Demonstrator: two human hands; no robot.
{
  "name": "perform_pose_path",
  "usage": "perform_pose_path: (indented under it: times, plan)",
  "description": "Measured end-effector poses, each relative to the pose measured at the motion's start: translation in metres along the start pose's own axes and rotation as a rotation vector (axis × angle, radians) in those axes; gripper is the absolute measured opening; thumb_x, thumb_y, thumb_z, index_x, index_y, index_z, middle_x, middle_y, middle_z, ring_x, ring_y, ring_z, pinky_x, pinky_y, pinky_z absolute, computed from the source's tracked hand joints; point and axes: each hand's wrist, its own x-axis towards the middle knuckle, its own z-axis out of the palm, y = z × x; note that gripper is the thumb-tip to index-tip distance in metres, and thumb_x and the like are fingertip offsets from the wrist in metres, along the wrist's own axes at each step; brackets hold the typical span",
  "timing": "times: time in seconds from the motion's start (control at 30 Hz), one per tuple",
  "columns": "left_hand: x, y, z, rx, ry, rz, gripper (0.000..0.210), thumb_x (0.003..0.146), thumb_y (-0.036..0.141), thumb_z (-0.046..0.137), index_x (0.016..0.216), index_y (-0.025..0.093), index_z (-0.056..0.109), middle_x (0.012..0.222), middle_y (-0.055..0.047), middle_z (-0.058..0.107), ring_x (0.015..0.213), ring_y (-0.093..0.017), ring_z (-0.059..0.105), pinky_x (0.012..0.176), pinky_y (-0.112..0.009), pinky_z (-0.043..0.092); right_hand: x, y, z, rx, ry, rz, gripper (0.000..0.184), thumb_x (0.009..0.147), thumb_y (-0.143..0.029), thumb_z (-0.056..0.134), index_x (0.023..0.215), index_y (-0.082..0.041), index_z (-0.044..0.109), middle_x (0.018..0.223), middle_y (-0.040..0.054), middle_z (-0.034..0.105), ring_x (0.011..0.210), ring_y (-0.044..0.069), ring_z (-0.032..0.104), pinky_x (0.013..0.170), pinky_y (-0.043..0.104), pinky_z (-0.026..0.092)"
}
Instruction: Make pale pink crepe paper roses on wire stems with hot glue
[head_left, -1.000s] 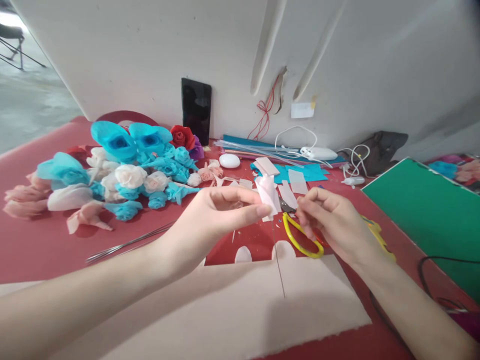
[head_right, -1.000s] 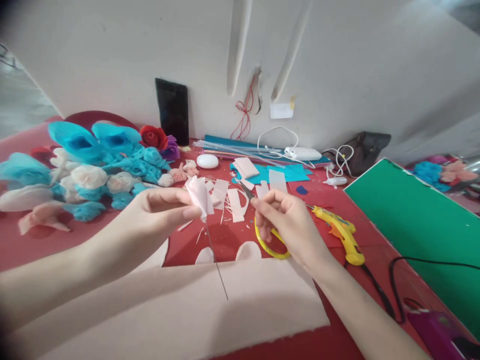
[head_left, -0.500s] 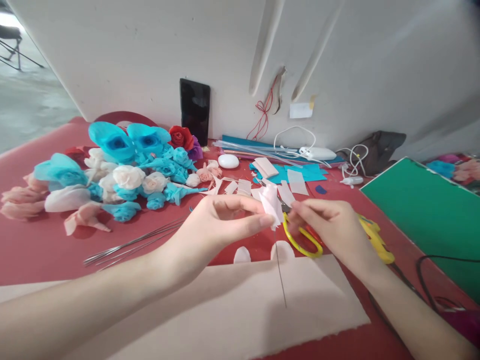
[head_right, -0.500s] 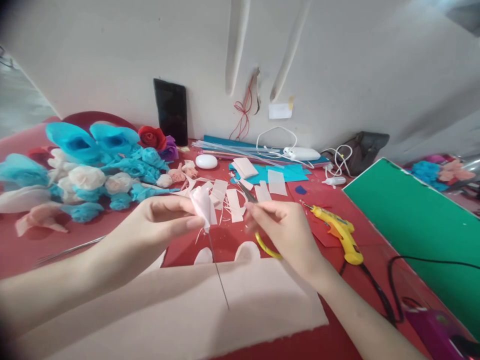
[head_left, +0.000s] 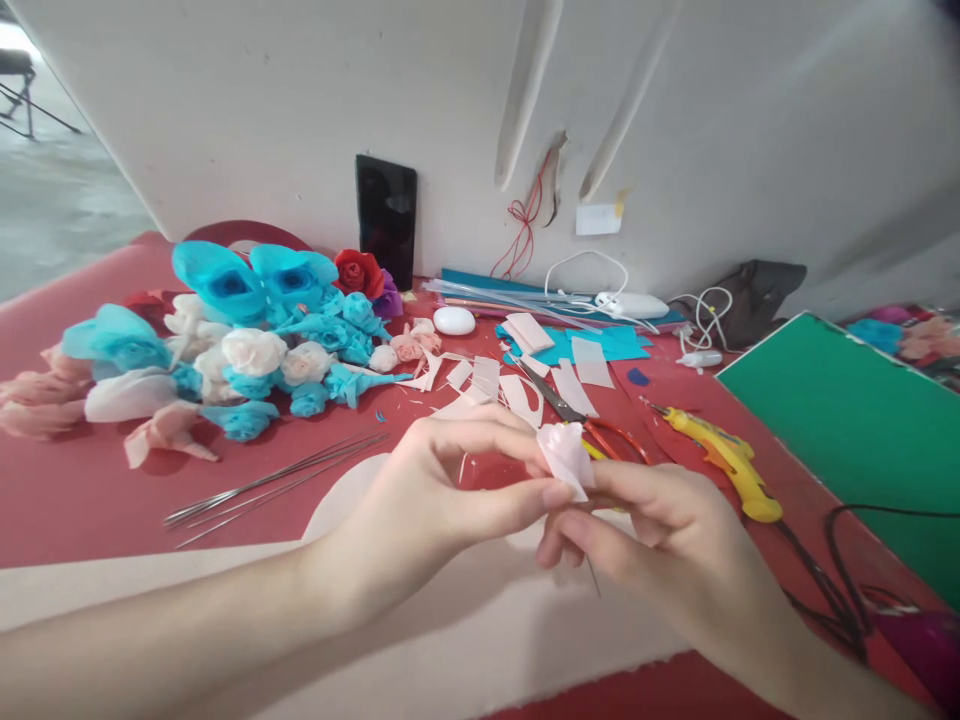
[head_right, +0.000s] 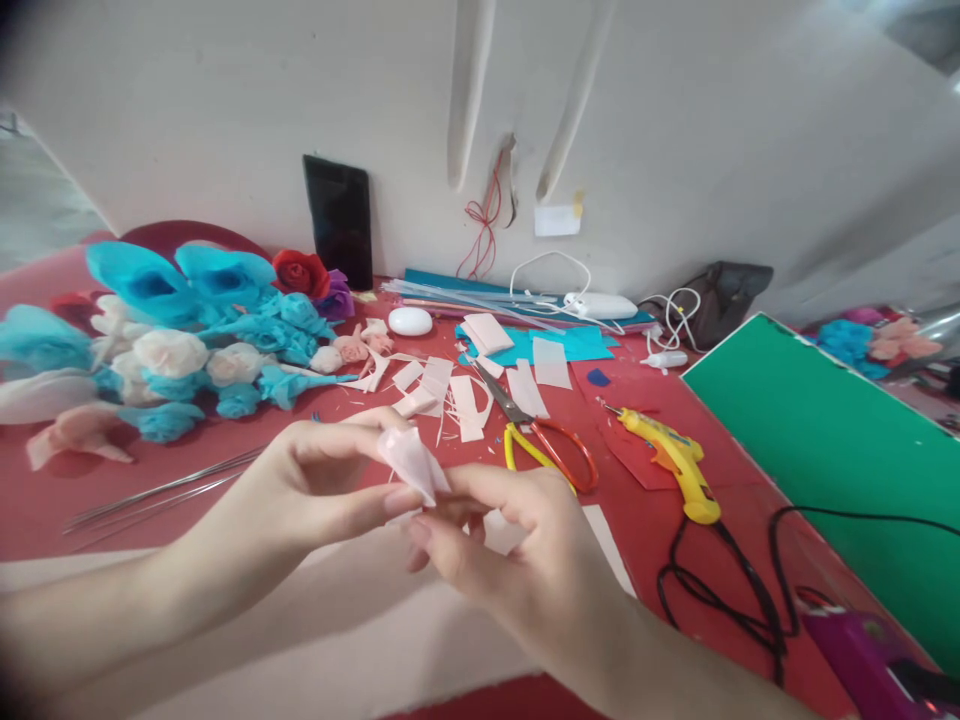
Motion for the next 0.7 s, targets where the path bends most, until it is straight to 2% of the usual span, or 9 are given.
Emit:
perform_pose_path:
  times: [0.1, 0.27, 0.37, 0.53, 0.7]
  plan:
    - [0.0, 0.001, 0.0, 0.071, -0.009, 0.044, 0.008, 0.075, 0.021, 0.066, 0.069, 0.02, 0.07, 0.07, 0.002, 0.062, 0.072, -0.011, 0.057, 0.073, -0.022, 0.046, 0.0, -0.002, 0.0, -0.004, 0.02, -0.036, 0.016, 0.082, -0.019, 0.056, 0.067, -0.02, 0.063, 0.062, -0.0056, 0.067, 0.056, 0.005, 0.061, 0.052, 0.008, 0.045]
    - [0.003, 0.004, -0.001, 0.092, -0.04, 0.07, 0.007, 0.075, 0.02, 0.066, 0.071, 0.022, 0.071, 0.071, 0.002, 0.062, 0.075, -0.012, 0.056, 0.079, -0.024, 0.045, 0.0, -0.006, -0.001, -0.085, 0.073, -0.138, 0.012, 0.082, -0.018, 0.056, 0.074, -0.021, 0.064, 0.06, -0.0063, 0.066, 0.055, 0.005, 0.062, 0.053, 0.008, 0.046]
    - [0.004, 0.004, -0.003, 0.099, -0.026, 0.096, 0.007, 0.073, 0.02, 0.068, 0.068, 0.024, 0.071, 0.075, 0.003, 0.062, 0.077, -0.013, 0.056, 0.084, -0.027, 0.044, -0.002, -0.008, -0.002, -0.148, 0.065, -0.185, 0.018, 0.083, -0.018, 0.055, 0.068, -0.02, 0.063, 0.054, -0.0071, 0.061, 0.05, 0.004, 0.058, 0.052, 0.008, 0.044]
    - [0.003, 0.004, -0.005, 0.201, -0.016, 0.134, 0.004, 0.069, 0.021, 0.071, 0.065, 0.022, 0.07, 0.075, 0.001, 0.062, 0.08, -0.015, 0.055, 0.08, -0.027, 0.045, -0.004, -0.012, -0.007, -0.239, 0.013, -0.224, 0.023, 0.084, -0.017, 0.055, 0.061, -0.018, 0.058, 0.053, -0.008, 0.057, 0.047, 0.001, 0.052, 0.048, 0.007, 0.039]
    - [0.005, 0.01, -0.008, 0.391, -0.16, 0.277, 0.006, 0.07, 0.016, 0.068, 0.075, 0.019, 0.065, 0.073, 0.001, 0.065, 0.07, -0.013, 0.056, 0.07, -0.024, 0.045, -0.008, -0.012, -0.011, -0.415, -0.045, -0.203, 0.027, 0.085, -0.02, 0.053, 0.058, -0.017, 0.053, 0.051, -0.0061, 0.049, 0.045, 0.003, 0.046, 0.044, 0.014, 0.035]
